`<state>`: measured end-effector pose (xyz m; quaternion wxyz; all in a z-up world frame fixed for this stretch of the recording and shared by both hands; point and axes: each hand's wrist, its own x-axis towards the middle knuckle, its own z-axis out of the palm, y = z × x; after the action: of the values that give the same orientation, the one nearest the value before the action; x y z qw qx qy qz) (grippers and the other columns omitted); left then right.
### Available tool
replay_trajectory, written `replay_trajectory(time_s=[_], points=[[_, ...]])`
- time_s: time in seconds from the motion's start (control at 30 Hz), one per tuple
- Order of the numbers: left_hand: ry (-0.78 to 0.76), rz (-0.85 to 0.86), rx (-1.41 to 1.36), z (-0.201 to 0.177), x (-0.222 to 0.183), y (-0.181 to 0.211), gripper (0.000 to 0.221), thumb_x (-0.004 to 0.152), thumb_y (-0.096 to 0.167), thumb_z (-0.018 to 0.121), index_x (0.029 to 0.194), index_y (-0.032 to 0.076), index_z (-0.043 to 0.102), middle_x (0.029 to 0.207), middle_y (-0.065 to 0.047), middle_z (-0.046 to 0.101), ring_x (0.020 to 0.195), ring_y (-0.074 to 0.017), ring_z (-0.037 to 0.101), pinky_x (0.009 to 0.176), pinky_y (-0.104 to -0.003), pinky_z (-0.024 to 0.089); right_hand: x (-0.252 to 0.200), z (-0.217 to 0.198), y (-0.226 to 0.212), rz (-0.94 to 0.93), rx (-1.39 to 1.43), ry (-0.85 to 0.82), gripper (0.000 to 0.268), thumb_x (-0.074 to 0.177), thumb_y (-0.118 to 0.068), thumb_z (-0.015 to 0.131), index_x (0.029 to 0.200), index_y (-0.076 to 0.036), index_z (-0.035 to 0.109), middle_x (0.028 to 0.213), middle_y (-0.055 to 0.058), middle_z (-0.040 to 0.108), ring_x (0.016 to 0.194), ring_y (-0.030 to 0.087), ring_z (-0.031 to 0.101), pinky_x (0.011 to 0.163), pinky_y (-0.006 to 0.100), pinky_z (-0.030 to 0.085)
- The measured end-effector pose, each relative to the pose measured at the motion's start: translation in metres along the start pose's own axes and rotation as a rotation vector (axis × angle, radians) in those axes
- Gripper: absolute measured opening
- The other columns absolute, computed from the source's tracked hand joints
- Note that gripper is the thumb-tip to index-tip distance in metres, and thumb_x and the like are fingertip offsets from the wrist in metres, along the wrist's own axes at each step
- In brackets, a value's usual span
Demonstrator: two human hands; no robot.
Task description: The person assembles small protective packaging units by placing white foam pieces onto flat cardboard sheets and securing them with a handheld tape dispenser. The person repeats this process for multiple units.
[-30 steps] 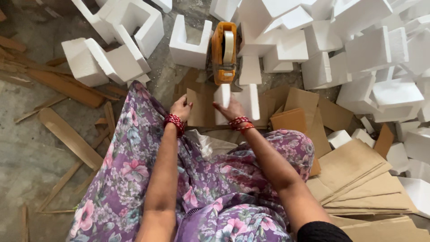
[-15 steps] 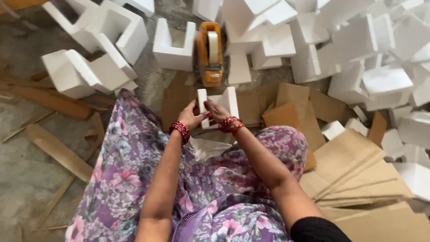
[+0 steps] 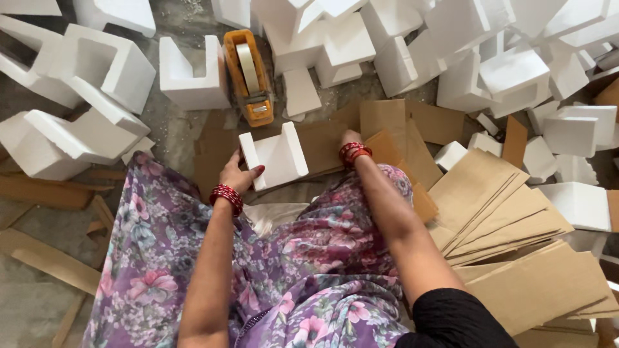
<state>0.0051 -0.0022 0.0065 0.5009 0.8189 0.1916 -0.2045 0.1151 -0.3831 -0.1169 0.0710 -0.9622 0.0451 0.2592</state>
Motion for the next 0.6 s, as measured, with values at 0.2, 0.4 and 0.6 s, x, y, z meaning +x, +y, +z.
replay_trajectory(time_s=[0.2,0.4,0.6], points=[[0.019,0.032,-0.028,0.000,-0.006,0.004,0.093,0.074,0.028,0.087,0.155,0.014,0.042,0.145,-0.013,0.060,0.135,-0.0271,0.057,0.113,-0.037,0.043,0.017,0.012,0.012,-0.090,-0.095,-0.072,0.021,0.096,-0.019,0.065,0.107,-0.006,0.077,0.103,0.011,0.076,0.089,0.025,0.075,0.073,0.039,0.061],[0.013,-0.010,-0.063,0.000,-0.009,0.002,0.093,0.073,0.027,0.086,0.155,0.019,0.042,0.143,-0.011,0.062,0.132,-0.0255,0.060,0.110,-0.036,0.046,0.013,-0.002,0.020,-0.213,-0.236,-0.113,0.019,0.096,-0.019,0.064,0.102,-0.007,0.079,0.096,0.009,0.076,0.085,0.025,0.074,0.069,0.039,0.059],[0.047,0.041,-0.081,0.003,-0.011,0.006,0.090,0.074,0.027,0.087,0.153,0.018,0.045,0.141,-0.011,0.064,0.131,-0.0257,0.061,0.109,-0.037,0.046,-0.036,-0.046,-0.015,0.105,1.268,-0.318,0.025,0.100,-0.019,0.066,0.123,-0.010,0.069,0.104,0.004,0.073,0.088,0.022,0.068,0.073,0.039,0.058]])
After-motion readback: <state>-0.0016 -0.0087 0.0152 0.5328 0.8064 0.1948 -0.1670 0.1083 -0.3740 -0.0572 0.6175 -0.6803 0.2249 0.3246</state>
